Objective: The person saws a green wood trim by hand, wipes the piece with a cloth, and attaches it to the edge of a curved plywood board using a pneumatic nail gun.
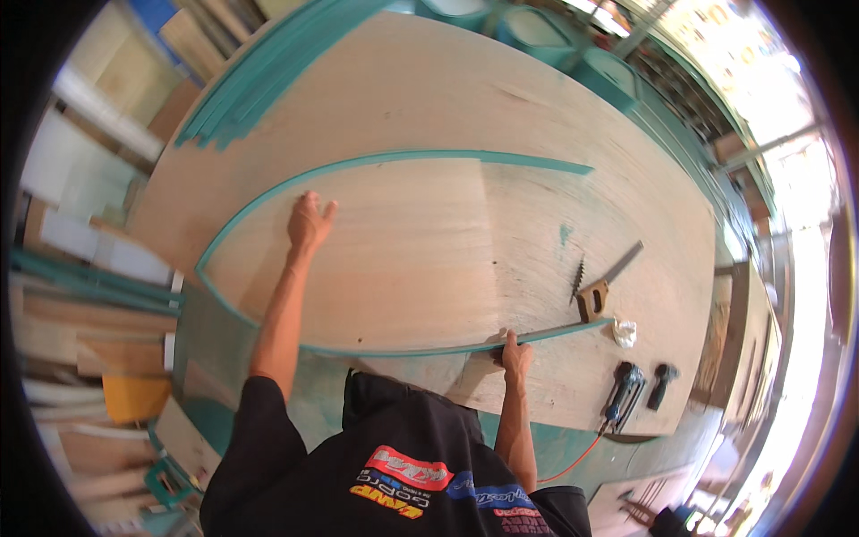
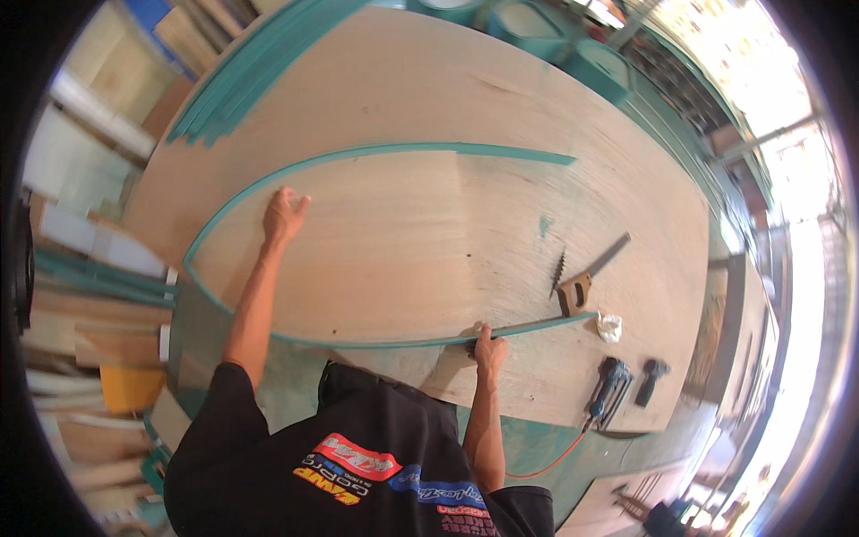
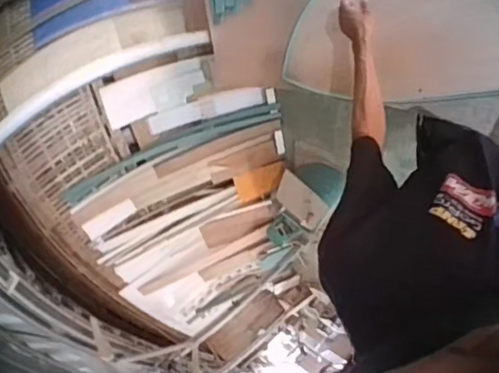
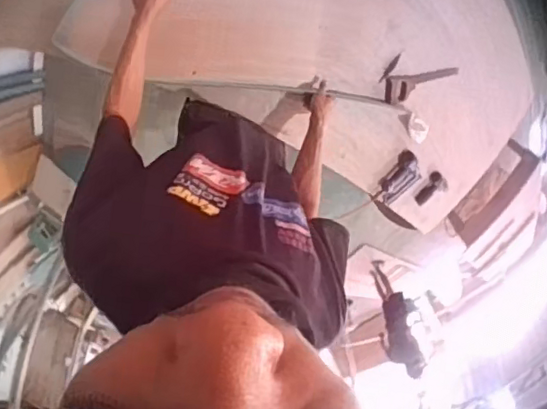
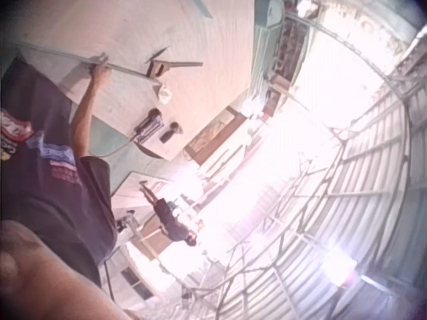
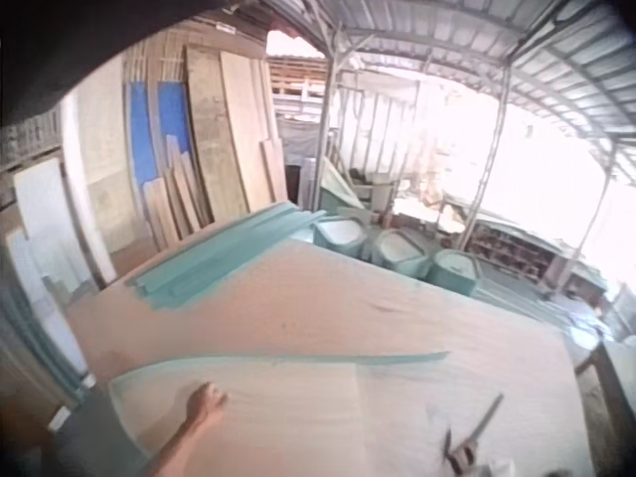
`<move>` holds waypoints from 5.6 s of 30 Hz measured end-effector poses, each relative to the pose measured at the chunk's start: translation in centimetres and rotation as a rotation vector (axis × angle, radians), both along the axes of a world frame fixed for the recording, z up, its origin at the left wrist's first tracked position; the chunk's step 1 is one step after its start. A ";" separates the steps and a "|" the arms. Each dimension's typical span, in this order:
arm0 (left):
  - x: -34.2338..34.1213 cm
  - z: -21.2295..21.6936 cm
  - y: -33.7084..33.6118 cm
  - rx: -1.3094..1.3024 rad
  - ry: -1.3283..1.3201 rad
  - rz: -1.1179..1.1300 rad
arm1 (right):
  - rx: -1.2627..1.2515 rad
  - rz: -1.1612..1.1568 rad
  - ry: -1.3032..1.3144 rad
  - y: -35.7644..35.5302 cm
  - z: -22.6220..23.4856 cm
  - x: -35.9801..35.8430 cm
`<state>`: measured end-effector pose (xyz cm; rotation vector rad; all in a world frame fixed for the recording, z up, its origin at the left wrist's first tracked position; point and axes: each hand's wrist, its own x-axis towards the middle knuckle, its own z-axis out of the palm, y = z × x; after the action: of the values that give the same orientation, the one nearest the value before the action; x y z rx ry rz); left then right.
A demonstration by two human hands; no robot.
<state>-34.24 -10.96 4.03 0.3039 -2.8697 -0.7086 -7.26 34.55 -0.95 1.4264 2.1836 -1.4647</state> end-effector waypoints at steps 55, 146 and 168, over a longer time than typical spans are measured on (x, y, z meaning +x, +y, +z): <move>27.4 36.7 15.2 -0.113 0.299 -0.990 | 0.839 0.526 0.167 23.4 -2.3 0.1; 16.5 39.0 2.9 -0.175 0.166 -2.330 | 0.770 -1.242 0.274 -60.8 10.7 7.6; 16.4 35.7 5.9 -0.188 0.349 -2.251 | 0.461 -1.309 0.475 -71.0 16.3 5.9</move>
<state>-17.83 -5.07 39.74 -2.7638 -1.5976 -0.3761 -1.40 -36.50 15.36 3.3504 1.8035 -1.7162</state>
